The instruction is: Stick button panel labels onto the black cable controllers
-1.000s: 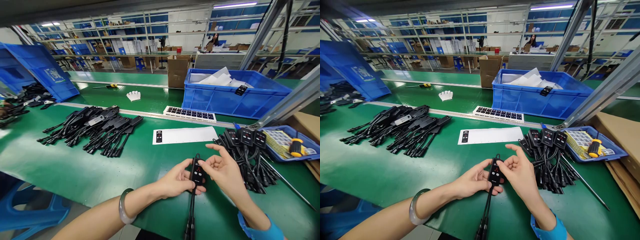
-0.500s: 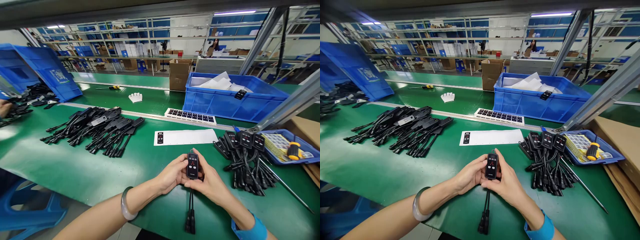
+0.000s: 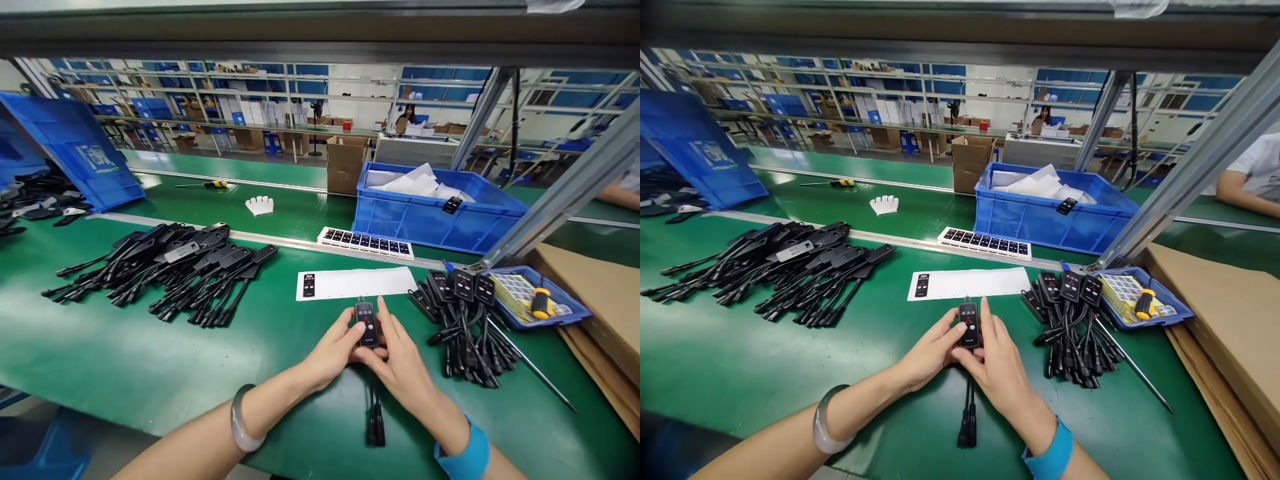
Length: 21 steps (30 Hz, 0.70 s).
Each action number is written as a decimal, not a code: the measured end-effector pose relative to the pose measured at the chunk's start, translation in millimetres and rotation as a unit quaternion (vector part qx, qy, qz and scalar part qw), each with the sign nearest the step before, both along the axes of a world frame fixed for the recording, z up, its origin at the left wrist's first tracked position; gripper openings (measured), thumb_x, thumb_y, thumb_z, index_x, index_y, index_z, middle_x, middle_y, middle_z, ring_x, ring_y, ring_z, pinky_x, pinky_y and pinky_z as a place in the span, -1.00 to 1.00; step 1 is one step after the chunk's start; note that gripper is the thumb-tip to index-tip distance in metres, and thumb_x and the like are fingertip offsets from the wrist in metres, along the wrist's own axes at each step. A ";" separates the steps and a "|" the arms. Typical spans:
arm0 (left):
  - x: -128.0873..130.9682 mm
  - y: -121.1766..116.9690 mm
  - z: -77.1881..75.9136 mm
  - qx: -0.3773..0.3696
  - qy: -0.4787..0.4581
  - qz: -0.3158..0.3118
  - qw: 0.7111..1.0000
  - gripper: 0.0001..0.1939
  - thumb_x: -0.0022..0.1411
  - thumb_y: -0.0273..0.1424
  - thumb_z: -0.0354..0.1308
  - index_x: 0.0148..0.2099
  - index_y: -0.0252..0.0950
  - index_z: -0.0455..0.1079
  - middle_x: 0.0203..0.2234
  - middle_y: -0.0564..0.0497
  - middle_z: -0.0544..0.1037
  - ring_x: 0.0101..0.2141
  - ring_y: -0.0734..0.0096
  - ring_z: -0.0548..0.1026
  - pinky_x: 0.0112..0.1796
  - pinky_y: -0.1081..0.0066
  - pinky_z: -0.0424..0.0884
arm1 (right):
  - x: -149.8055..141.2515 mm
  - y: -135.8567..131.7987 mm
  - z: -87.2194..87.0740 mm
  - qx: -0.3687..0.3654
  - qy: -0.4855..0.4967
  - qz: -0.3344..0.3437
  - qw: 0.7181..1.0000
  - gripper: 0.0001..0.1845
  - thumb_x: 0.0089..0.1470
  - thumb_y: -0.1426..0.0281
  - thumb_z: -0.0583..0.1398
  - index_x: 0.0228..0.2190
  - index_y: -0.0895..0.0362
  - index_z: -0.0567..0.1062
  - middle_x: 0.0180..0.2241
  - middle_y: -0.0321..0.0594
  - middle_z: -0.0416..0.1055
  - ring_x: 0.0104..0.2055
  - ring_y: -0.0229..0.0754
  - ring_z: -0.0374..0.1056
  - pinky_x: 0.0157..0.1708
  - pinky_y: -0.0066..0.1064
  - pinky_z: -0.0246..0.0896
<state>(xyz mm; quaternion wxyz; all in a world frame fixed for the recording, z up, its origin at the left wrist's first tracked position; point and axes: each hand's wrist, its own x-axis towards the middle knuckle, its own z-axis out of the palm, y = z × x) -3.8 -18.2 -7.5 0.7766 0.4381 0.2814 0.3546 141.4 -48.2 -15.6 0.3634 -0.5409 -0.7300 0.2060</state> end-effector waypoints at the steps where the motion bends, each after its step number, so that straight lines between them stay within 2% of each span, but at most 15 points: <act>1: -1.3 2.6 0.5 0.011 -0.014 -0.005 1.000 -0.58 0.29 -0.19 -0.03 0.11 -0.28 0.08 -0.13 -0.16 0.48 -0.25 0.30 0.55 -0.18 0.24 0.45 | 0.9 0.5 1.8 0.030 -0.025 0.003 0.999 -0.28 0.17 0.23 0.09 0.27 0.09 -0.05 -0.09 -0.04 0.36 -0.20 -0.07 0.40 -0.26 -0.26 0.41; 3: -6.2 8.4 1.5 0.073 0.009 -0.022 0.997 -0.51 0.33 -0.16 -0.13 0.21 -0.25 -0.02 -0.08 -0.18 0.47 -0.16 0.25 0.53 -0.12 0.17 0.42 | 7.5 4.7 8.2 0.087 -0.069 -0.008 0.994 -0.37 0.19 0.28 0.08 0.24 0.08 0.05 -0.08 -0.04 0.34 -0.18 -0.07 0.39 -0.22 -0.26 0.39; 4: -9.5 11.4 2.0 0.134 0.058 -0.023 0.989 -0.48 0.34 -0.15 -0.15 0.25 -0.23 -0.05 -0.06 -0.18 0.46 -0.13 0.23 0.51 -0.08 0.13 0.40 | 13.7 8.4 13.1 0.114 -0.091 -0.029 0.989 -0.44 0.20 0.29 0.05 0.21 0.11 0.12 -0.09 -0.03 0.34 -0.18 -0.07 0.39 -0.20 -0.25 0.38; 5: -13.3 14.5 2.6 0.211 0.125 -0.016 0.969 -0.47 0.33 -0.15 -0.14 0.27 -0.22 -0.07 -0.03 -0.18 0.45 -0.08 0.21 0.48 -0.03 0.10 0.36 | 21.6 13.1 19.1 0.137 -0.118 -0.061 0.982 -0.48 0.21 0.30 0.04 0.17 0.16 0.19 -0.11 -0.01 0.34 -0.19 -0.06 0.39 -0.20 -0.24 0.37; 6: -17.0 17.5 3.0 0.295 0.201 -0.002 0.934 -0.46 0.33 -0.17 -0.13 0.28 -0.21 -0.06 0.01 -0.18 0.42 -0.02 0.19 0.44 0.01 0.08 0.32 | 31.0 18.5 26.0 0.153 -0.151 -0.103 0.971 -0.50 0.20 0.29 0.05 0.13 0.22 0.25 -0.12 0.02 0.34 -0.23 -0.04 0.39 -0.22 -0.24 0.36; 7: -20.5 20.4 3.2 0.373 0.274 0.014 0.886 -0.47 0.33 -0.20 -0.11 0.28 -0.21 -0.04 0.07 -0.18 0.38 0.04 0.18 0.38 0.06 0.08 0.27 | 41.3 24.1 33.3 0.157 -0.193 -0.148 0.957 -0.51 0.18 0.28 0.07 0.09 0.27 0.30 -0.14 0.05 0.34 -0.28 -0.04 0.39 -0.27 -0.23 0.36; 9: -25.3 25.8 2.9 0.474 0.394 0.032 0.787 -0.48 0.32 -0.27 -0.08 0.28 -0.27 0.01 0.17 -0.21 0.25 0.17 0.15 0.22 0.14 0.09 0.15 | 62.0 34.7 47.8 0.133 -0.294 -0.232 0.918 -0.53 0.14 0.28 0.11 0.01 0.33 0.38 -0.20 0.07 0.35 -0.33 -0.01 0.37 -0.35 -0.23 0.34; 11: -26.6 30.1 1.3 0.506 0.480 0.031 0.716 -0.47 0.31 -0.30 -0.07 0.27 -0.36 0.02 0.23 -0.27 0.13 0.24 0.08 0.07 0.18 0.06 0.07 | 78.2 42.6 59.4 0.088 -0.393 -0.278 0.872 -0.58 0.12 0.30 0.14 -0.09 0.36 0.45 -0.26 0.08 0.38 -0.28 0.07 0.35 -0.34 -0.21 0.30; 14: -24.1 33.3 -2.3 0.513 0.562 0.012 0.648 -0.42 0.29 -0.25 -0.03 0.26 -0.42 0.03 0.24 -0.38 0.04 0.26 -0.05 -0.05 0.18 0.00 0.05 | 86.7 48.9 69.5 0.043 -0.481 -0.296 0.824 -0.66 0.10 0.33 0.15 -0.22 0.37 0.50 -0.30 0.13 0.41 -0.19 0.18 0.31 -0.29 -0.19 0.25; 17: -20.9 33.3 -6.4 0.517 0.593 -0.001 0.617 -0.39 0.29 -0.17 -0.05 0.25 -0.46 0.05 0.23 -0.43 0.04 0.24 -0.11 -0.03 0.16 0.01 0.08 | 78.8 53.7 74.9 0.045 -0.500 -0.306 0.809 -0.67 0.11 0.33 0.13 -0.22 0.34 0.50 -0.25 0.15 0.41 -0.19 0.18 0.30 -0.34 -0.21 0.22; 21: -18.9 32.5 -12.6 0.525 0.593 0.019 0.610 -0.37 0.29 -0.12 -0.07 0.24 -0.48 0.07 0.21 -0.44 0.09 0.23 -0.13 0.01 0.16 0.00 0.08 | 61.0 68.0 81.5 0.036 -0.517 -0.278 0.809 -0.65 0.09 0.28 0.16 -0.20 0.30 0.51 -0.23 0.17 0.41 -0.21 0.24 0.32 -0.35 -0.15 0.21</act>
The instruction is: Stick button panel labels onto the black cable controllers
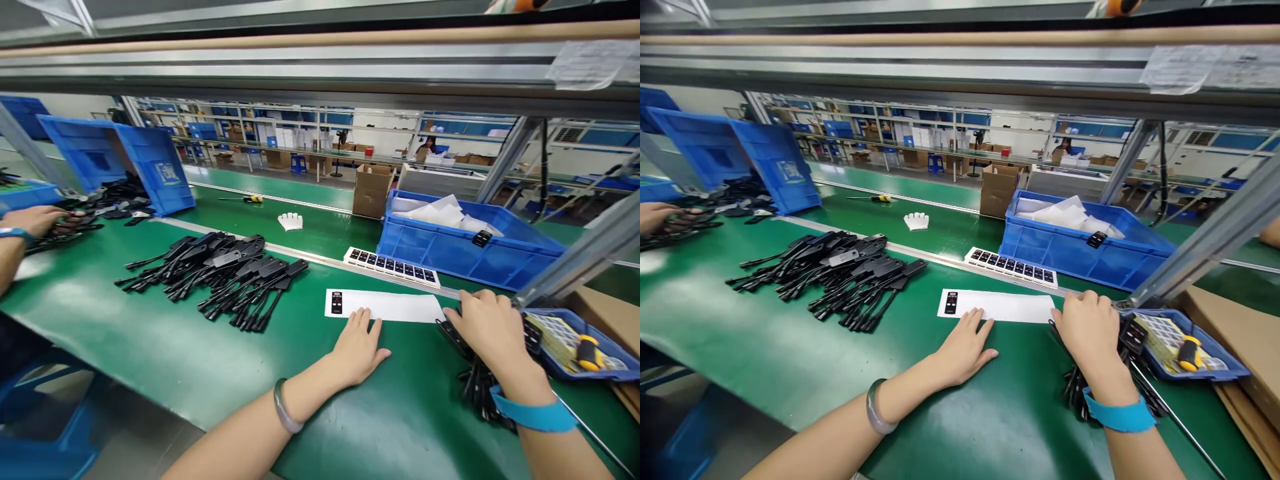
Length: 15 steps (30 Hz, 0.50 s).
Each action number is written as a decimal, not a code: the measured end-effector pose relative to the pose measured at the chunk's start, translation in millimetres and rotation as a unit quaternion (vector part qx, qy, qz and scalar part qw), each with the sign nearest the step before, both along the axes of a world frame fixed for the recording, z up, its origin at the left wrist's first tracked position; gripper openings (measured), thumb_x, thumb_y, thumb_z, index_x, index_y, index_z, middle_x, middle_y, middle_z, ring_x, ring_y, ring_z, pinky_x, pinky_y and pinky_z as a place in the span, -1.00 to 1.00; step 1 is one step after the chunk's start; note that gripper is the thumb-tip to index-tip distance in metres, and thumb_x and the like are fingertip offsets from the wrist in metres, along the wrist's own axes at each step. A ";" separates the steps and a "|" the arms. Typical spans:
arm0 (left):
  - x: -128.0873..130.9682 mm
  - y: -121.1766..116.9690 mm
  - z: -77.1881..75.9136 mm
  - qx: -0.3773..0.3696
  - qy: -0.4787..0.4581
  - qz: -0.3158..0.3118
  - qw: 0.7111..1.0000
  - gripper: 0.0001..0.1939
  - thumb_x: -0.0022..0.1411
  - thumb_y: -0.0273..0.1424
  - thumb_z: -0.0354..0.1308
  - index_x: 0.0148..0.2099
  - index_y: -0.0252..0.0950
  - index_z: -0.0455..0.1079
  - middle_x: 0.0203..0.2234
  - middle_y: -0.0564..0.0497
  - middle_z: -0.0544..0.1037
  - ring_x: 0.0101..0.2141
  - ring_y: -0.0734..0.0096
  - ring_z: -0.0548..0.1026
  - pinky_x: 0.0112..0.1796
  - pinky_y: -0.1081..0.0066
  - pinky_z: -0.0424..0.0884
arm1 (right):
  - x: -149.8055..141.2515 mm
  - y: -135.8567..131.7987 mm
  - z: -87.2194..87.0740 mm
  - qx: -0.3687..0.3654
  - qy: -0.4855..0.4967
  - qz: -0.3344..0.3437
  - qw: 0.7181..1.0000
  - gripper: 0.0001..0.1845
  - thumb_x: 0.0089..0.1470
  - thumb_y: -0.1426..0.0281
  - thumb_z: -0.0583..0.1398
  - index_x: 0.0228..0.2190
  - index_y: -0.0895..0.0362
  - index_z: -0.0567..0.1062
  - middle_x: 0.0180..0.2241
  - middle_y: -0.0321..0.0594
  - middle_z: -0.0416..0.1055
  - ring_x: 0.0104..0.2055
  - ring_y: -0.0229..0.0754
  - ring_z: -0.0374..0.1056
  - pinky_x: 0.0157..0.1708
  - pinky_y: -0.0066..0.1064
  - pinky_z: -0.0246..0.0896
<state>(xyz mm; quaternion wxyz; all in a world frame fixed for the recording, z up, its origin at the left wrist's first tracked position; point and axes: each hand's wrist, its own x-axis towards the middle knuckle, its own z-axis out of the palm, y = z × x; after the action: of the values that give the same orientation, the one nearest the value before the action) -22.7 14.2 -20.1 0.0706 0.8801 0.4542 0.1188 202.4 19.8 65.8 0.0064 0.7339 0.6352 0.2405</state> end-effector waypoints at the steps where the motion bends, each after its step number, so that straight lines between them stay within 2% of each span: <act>1: 0.4 0.0 -1.5 0.002 -0.009 0.001 1.000 -0.37 0.29 -0.12 -0.07 0.23 -0.48 0.08 0.21 -0.45 0.10 0.23 -0.14 0.01 0.15 -0.01 0.08 | -5.3 5.7 1.0 -0.005 0.004 0.005 1.000 -0.63 0.08 0.28 0.17 -0.17 0.31 0.50 -0.21 0.20 0.41 -0.19 0.29 0.32 -0.35 -0.10 0.22; 3: 1.6 0.0 -3.8 0.001 -0.028 0.003 1.000 -0.37 0.27 -0.12 -0.04 0.22 -0.49 0.10 0.20 -0.46 0.11 0.23 -0.17 0.02 0.14 -0.05 0.08 | -19.6 19.5 0.4 -0.019 0.064 0.061 0.996 -0.62 0.08 0.34 0.17 -0.12 0.34 0.48 -0.14 0.26 0.38 -0.14 0.35 0.30 -0.30 -0.01 0.21; 5: 3.4 -0.1 -5.1 -0.006 -0.042 0.006 0.999 -0.35 0.26 -0.12 -0.02 0.21 -0.51 0.11 0.20 -0.48 0.11 0.22 -0.21 0.02 0.14 -0.08 0.06 | -41.4 34.9 -5.3 -0.058 0.154 0.168 0.972 -0.67 0.10 0.42 0.13 -0.11 0.31 0.49 -0.10 0.19 0.40 -0.08 0.24 0.31 -0.18 -0.02 0.20; 6: 4.3 -0.1 -5.4 -0.011 -0.048 0.009 0.999 -0.34 0.25 -0.13 0.00 0.21 -0.52 0.10 0.19 -0.49 0.10 0.22 -0.23 0.02 0.14 -0.09 0.05 | -55.0 42.5 -10.2 -0.083 0.194 0.222 0.952 -0.69 0.12 0.45 0.11 -0.12 0.28 0.50 -0.10 0.11 0.43 -0.06 0.14 0.33 -0.12 -0.09 0.20; 8: 5.7 0.0 -5.7 -0.016 -0.062 0.014 0.998 -0.32 0.22 -0.12 0.04 0.22 -0.51 0.09 0.20 -0.47 0.09 0.22 -0.24 0.01 0.14 -0.11 0.03 | -85.3 56.2 -23.6 -0.119 0.229 0.284 0.923 -0.71 0.14 0.45 0.09 -0.13 0.18 0.51 -0.14 -0.08 0.48 -0.09 -0.07 0.37 -0.07 -0.30 0.20; 10: 5.8 0.2 -6.0 -0.014 -0.078 0.013 0.997 -0.29 0.19 -0.11 0.07 0.23 -0.48 0.09 0.22 -0.43 0.06 0.24 -0.23 -0.04 0.14 -0.14 0.01 | -114.8 66.5 -38.9 -0.134 0.245 0.303 0.911 -0.70 0.12 0.43 0.12 -0.10 0.15 0.49 -0.14 -0.12 0.48 -0.09 -0.12 0.38 -0.08 -0.36 0.21; 13: 3.5 1.0 -7.1 -0.005 -0.083 -0.017 0.996 -0.34 0.26 -0.14 -0.04 0.26 -0.47 0.05 0.23 -0.38 0.08 0.25 -0.16 -0.07 0.16 -0.16 -0.07 | -146.4 74.1 -57.6 -0.137 0.261 0.292 0.910 -0.53 0.06 0.33 0.20 0.01 0.24 0.40 -0.08 0.05 0.42 -0.03 0.02 0.33 -0.08 -0.24 0.19; 15: 1.5 1.7 -8.2 -0.003 -0.077 -0.045 0.996 -0.39 0.31 -0.20 -0.14 0.28 -0.47 0.01 0.23 -0.34 0.10 0.25 -0.10 -0.05 0.17 -0.14 -0.09 | -156.7 74.8 -64.7 -0.138 0.264 0.279 0.913 -0.48 0.04 0.30 0.23 0.01 0.26 0.38 -0.08 0.12 0.39 -0.02 0.10 0.30 -0.09 -0.17 0.18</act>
<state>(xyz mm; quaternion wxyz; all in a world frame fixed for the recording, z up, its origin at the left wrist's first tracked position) -21.2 15.9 -28.3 0.1136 0.8875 0.4080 0.1816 45.7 94.6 1.2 -0.1280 0.5552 0.8196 -0.0604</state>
